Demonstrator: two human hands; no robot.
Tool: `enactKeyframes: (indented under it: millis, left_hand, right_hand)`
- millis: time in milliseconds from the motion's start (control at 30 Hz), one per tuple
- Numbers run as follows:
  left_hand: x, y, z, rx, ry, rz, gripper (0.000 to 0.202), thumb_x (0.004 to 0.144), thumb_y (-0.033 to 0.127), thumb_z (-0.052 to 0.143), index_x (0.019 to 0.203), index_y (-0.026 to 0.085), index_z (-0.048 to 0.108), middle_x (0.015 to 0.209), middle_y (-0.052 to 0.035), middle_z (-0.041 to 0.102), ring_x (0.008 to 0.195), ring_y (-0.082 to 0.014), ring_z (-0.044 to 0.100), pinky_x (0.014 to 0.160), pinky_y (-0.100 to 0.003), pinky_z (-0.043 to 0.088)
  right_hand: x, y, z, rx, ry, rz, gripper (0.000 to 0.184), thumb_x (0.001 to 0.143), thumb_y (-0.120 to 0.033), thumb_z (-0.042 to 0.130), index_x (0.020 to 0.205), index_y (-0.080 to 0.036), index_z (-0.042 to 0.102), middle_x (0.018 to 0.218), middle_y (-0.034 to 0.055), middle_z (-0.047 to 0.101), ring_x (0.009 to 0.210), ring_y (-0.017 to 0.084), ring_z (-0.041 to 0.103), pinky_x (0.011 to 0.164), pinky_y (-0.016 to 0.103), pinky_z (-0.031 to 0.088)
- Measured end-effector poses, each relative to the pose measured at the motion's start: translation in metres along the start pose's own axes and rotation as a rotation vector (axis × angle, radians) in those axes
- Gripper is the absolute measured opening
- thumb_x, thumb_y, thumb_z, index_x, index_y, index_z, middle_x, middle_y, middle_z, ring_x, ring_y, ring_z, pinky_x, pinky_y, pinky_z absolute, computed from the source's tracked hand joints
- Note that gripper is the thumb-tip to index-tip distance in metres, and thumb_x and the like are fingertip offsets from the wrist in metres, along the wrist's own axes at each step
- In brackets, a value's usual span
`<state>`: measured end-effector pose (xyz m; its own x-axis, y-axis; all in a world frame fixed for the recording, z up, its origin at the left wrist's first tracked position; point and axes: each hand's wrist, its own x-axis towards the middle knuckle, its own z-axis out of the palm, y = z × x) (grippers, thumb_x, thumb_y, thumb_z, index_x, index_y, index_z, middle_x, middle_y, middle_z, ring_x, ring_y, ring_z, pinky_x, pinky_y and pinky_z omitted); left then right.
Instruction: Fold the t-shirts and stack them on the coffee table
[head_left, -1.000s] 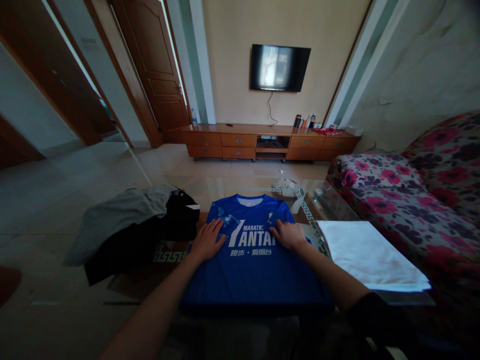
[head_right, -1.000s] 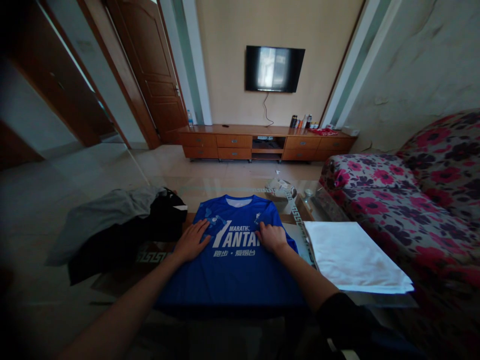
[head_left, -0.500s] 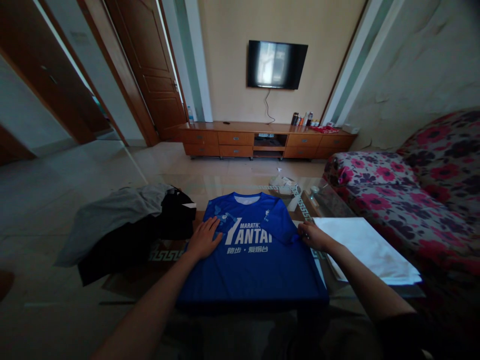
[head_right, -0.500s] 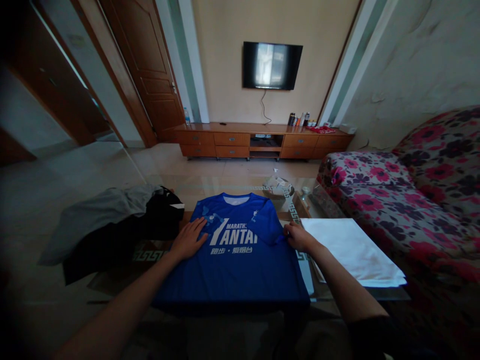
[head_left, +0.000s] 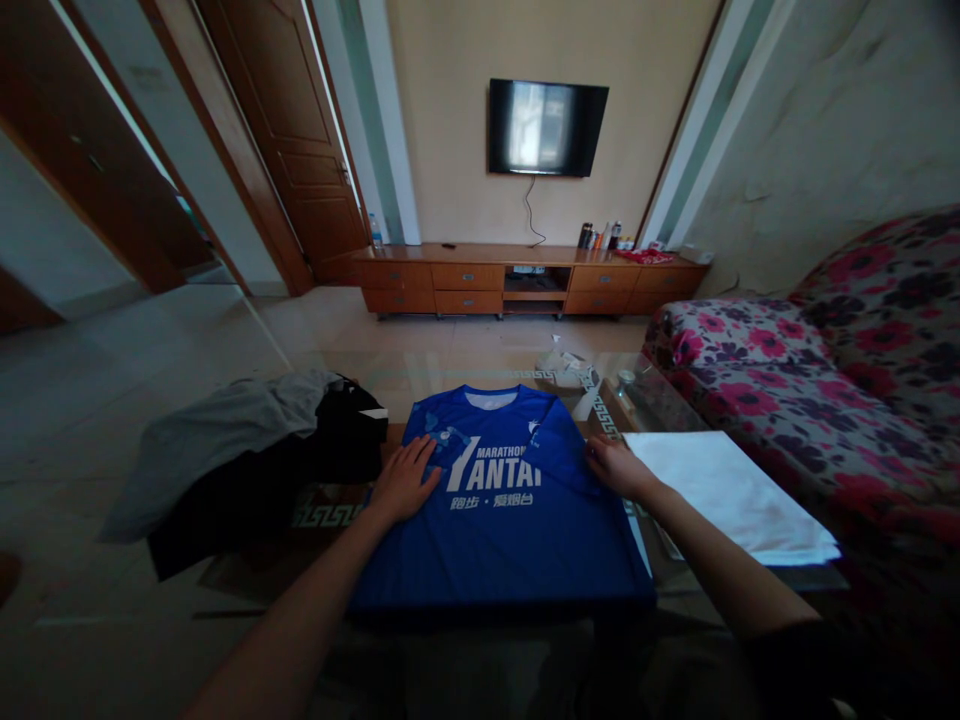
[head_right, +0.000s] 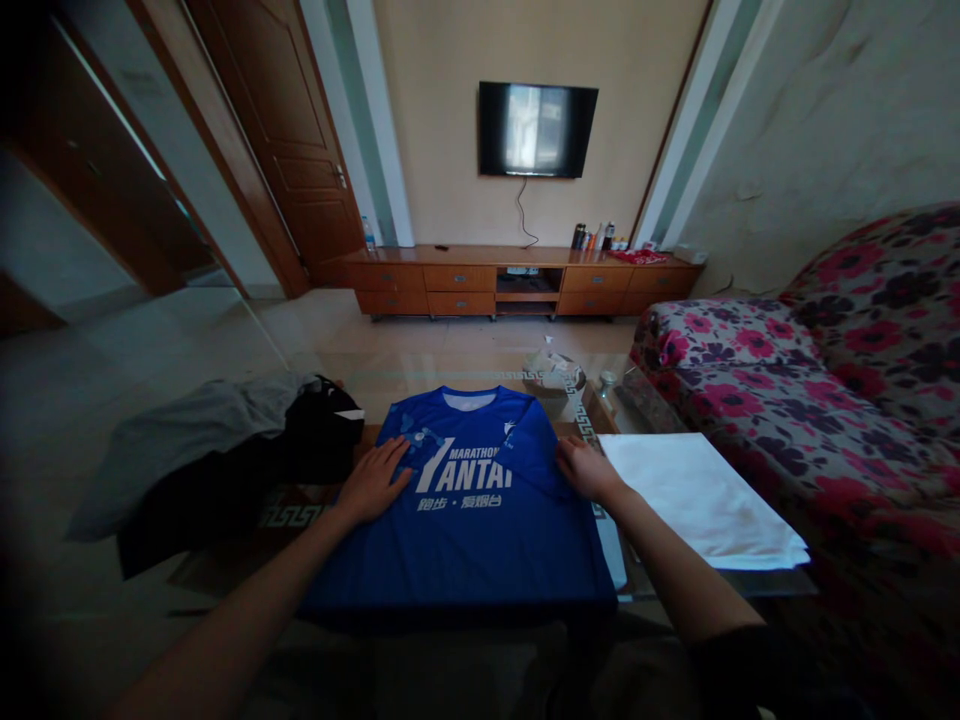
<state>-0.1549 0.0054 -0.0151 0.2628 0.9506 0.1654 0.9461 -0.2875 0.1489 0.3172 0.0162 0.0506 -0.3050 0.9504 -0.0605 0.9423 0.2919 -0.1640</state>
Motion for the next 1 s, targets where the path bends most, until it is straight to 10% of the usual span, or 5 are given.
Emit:
enactKeyframes:
  millis: [333,533,1000]
  left_hand:
    - [0.014,-0.012,-0.011,-0.071,-0.203,-0.004,0.078,0.096,0.067,0.035,0.158,0.019,0.033,0.166,-0.0109,0.028,0.152,-0.0303,0.026,0.123,-0.046,0.022]
    - [0.028,-0.004,-0.018,-0.038,-0.048,-0.020,0.057,0.102,0.055,0.029,0.139,0.021,0.056,0.150,-0.0122,0.052,0.136,-0.0289,0.050,0.114,-0.045,0.036]
    - [0.022,-0.007,0.010,-0.029,-0.036,0.008,0.064,0.102,0.056,0.028,0.158,0.026,0.036,0.167,-0.0051,0.027,0.155,-0.0263,0.022,0.125,-0.046,0.020]
  right_hand:
    - [0.021,-0.036,0.016,-0.167,0.073,0.024,0.042,0.104,-0.043,0.037,0.134,-0.019,0.056,0.135,0.0181,0.057,0.121,0.030,0.058,0.105,0.041,0.040]
    - [0.050,-0.045,0.040,-0.080,0.092,-0.126,0.066,0.104,-0.056,0.028,0.160,-0.022,0.030,0.170,0.0092,0.015,0.155,0.030,0.015,0.124,0.046,0.019]
    - [0.082,-0.037,0.061,-0.035,0.029,0.188,0.079,0.099,-0.071,0.012,0.164,-0.025,0.014,0.171,0.0044,0.002,0.157,0.027,0.000,0.125,0.049,0.006]
